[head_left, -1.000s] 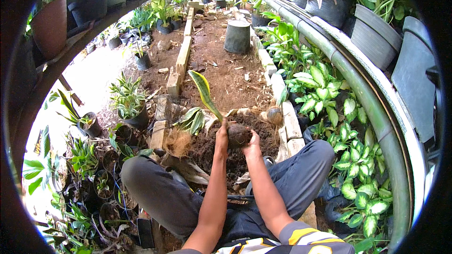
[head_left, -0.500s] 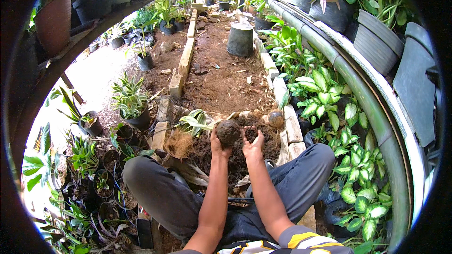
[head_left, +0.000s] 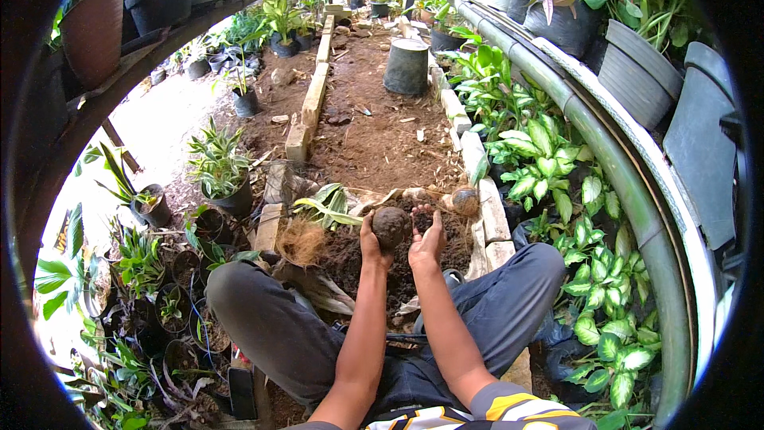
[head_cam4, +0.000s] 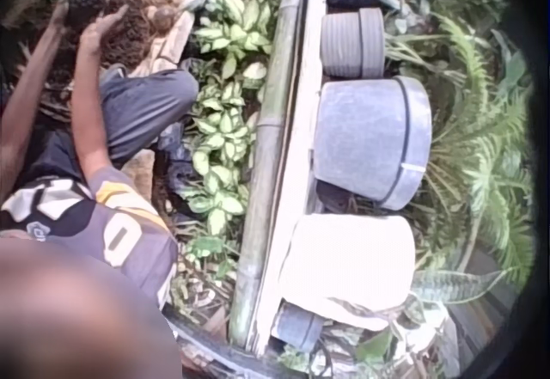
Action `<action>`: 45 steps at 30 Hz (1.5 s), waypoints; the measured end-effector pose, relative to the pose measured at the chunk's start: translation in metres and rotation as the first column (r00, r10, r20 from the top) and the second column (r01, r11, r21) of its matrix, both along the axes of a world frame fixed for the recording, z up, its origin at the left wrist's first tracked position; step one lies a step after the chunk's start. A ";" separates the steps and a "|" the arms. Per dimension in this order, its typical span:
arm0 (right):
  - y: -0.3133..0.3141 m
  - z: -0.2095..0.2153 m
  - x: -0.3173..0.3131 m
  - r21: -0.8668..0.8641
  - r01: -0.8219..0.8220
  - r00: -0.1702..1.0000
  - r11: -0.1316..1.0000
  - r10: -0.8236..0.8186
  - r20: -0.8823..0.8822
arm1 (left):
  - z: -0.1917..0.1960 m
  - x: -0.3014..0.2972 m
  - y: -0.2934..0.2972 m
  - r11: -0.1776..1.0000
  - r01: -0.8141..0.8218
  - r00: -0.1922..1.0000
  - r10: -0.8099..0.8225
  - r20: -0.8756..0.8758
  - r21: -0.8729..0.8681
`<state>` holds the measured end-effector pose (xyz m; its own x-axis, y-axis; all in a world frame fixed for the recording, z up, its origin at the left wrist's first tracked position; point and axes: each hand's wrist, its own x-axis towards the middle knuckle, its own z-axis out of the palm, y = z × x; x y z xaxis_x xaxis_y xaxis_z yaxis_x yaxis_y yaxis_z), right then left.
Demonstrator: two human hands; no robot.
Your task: The person sits cross-legged and repeatedly packs soil around the base of small potted plants, pressing the soil with both hands to secure each plant in place.
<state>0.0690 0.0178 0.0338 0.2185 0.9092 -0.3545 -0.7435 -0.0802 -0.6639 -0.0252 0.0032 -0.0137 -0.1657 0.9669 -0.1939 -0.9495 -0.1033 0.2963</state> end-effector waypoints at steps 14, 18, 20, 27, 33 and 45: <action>-0.029 -0.012 -0.024 0.430 -0.363 0.222 0.827 -0.371 0.902 | 0.000 -0.001 -0.003 0.978 -0.189 0.900 0.139 -0.412 -0.083; -0.034 -0.017 -0.027 0.302 -0.451 0.156 0.840 -0.259 0.953 | -0.004 -0.006 -0.006 0.968 -0.223 0.868 0.144 -0.474 -0.114; -0.033 -0.014 -0.026 0.316 -0.488 0.180 0.813 -0.261 0.949 | -0.001 -0.007 -0.007 0.959 -0.232 0.868 0.127 -0.481 -0.164; -0.012 0.014 -0.002 0.377 -0.397 0.796 0.837 0.110 0.595 | 0.021 -0.008 -0.012 1.000 -0.019 0.998 0.017 -0.064 -0.023; 0.000 0.014 0.008 0.281 -0.482 0.697 0.830 0.168 0.697 | 0.019 0.010 -0.013 0.992 0.086 0.977 -0.102 -0.185 -0.092; -0.005 0.001 0.007 0.066 -0.688 0.376 0.723 0.276 0.884 | 0.000 0.005 -0.020 0.982 0.060 0.945 -0.113 -0.307 -0.177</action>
<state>0.0757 0.0133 0.0351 -0.3229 0.9422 0.0899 0.1880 0.1569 -0.9696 -0.0204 -0.0170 -0.0138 -0.1608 0.9399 -0.3013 -0.8083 0.0498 0.5867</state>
